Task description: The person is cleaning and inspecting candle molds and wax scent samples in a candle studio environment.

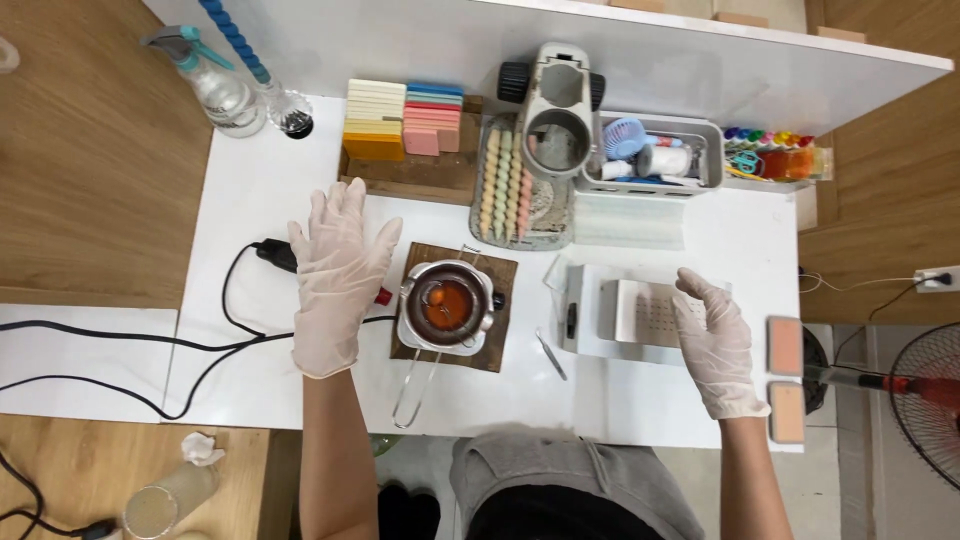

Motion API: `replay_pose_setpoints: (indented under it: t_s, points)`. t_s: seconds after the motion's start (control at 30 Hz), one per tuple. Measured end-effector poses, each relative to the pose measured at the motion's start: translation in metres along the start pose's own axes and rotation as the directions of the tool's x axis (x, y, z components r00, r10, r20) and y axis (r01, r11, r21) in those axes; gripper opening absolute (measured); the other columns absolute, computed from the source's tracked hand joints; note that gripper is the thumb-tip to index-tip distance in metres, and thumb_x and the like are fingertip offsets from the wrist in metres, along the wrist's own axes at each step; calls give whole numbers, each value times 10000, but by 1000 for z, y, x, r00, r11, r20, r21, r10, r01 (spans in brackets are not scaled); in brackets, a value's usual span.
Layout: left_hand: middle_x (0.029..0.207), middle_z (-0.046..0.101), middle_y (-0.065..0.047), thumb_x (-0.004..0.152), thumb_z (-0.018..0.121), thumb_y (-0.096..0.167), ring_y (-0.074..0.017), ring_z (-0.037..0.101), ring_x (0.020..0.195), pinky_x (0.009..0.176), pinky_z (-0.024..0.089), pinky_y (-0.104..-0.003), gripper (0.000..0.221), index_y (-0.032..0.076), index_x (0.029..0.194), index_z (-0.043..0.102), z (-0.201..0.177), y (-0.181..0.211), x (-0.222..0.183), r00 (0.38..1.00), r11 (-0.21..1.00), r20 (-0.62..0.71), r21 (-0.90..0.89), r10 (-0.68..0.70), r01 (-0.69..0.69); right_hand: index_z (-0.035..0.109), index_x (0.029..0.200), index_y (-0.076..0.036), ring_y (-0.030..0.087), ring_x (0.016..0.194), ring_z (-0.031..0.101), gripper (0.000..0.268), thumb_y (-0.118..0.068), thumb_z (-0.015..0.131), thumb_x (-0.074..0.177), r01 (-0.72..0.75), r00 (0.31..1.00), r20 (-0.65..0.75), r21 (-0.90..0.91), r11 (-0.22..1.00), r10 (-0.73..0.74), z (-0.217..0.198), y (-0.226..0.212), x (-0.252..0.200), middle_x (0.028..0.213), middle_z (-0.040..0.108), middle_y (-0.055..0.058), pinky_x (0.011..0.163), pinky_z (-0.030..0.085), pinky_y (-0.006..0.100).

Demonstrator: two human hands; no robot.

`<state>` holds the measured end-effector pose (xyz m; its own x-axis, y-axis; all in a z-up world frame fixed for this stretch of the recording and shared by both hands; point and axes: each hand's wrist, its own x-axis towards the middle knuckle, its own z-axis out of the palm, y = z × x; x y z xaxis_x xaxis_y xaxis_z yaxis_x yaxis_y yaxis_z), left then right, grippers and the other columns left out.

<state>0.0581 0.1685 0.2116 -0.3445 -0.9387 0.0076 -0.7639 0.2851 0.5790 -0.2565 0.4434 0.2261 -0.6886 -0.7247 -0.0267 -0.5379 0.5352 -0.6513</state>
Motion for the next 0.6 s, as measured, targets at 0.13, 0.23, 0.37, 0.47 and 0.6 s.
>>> replay_pose_setpoints:
  t_s: [0.13,0.23,0.37,0.47,0.6]
  points:
    - [1555,419,-197,970,570,509,-366,285,1457,1156,151,-577,718,66,1516,425,-12,74,-41,969,947,25,209,244,-244,677,1330,-121,185,1181,637,350,-171,653,984,-74,996,-47,134,988,81,-20,24,-15,1241,717,72,1104,436,349]
    - [1188,622,-124,999,460,513,-255,585,1142,1079,404,-472,622,112,1474,460,-48,146,-78,889,967,457,243,-41,-80,688,1305,-135,158,1133,643,350,-189,656,961,-125,992,-2,186,975,127,-26,42,-13,1210,730,54,1028,497,315]
    - [893,677,-80,1122,352,481,-200,714,798,810,632,-352,464,116,1204,626,-105,249,-125,773,874,595,473,-222,-113,705,1286,-124,146,1114,656,330,-183,646,966,-176,983,84,217,960,162,-35,57,-6,1215,738,45,1009,497,295]
    - [751,684,-43,1033,498,460,-221,689,736,818,558,-382,386,134,1013,704,-100,256,-183,939,906,329,357,105,-226,710,1284,-122,120,1037,671,325,-196,643,975,-188,970,173,93,978,170,-45,74,-3,1177,735,29,953,505,263]
    - [1396,558,-197,998,644,379,-379,497,1248,1061,401,-488,598,8,1446,508,-42,209,-246,942,944,308,-328,131,-24,738,1216,-99,102,952,703,281,-218,665,972,-252,958,217,333,909,186,-60,111,2,1051,788,37,889,552,236]
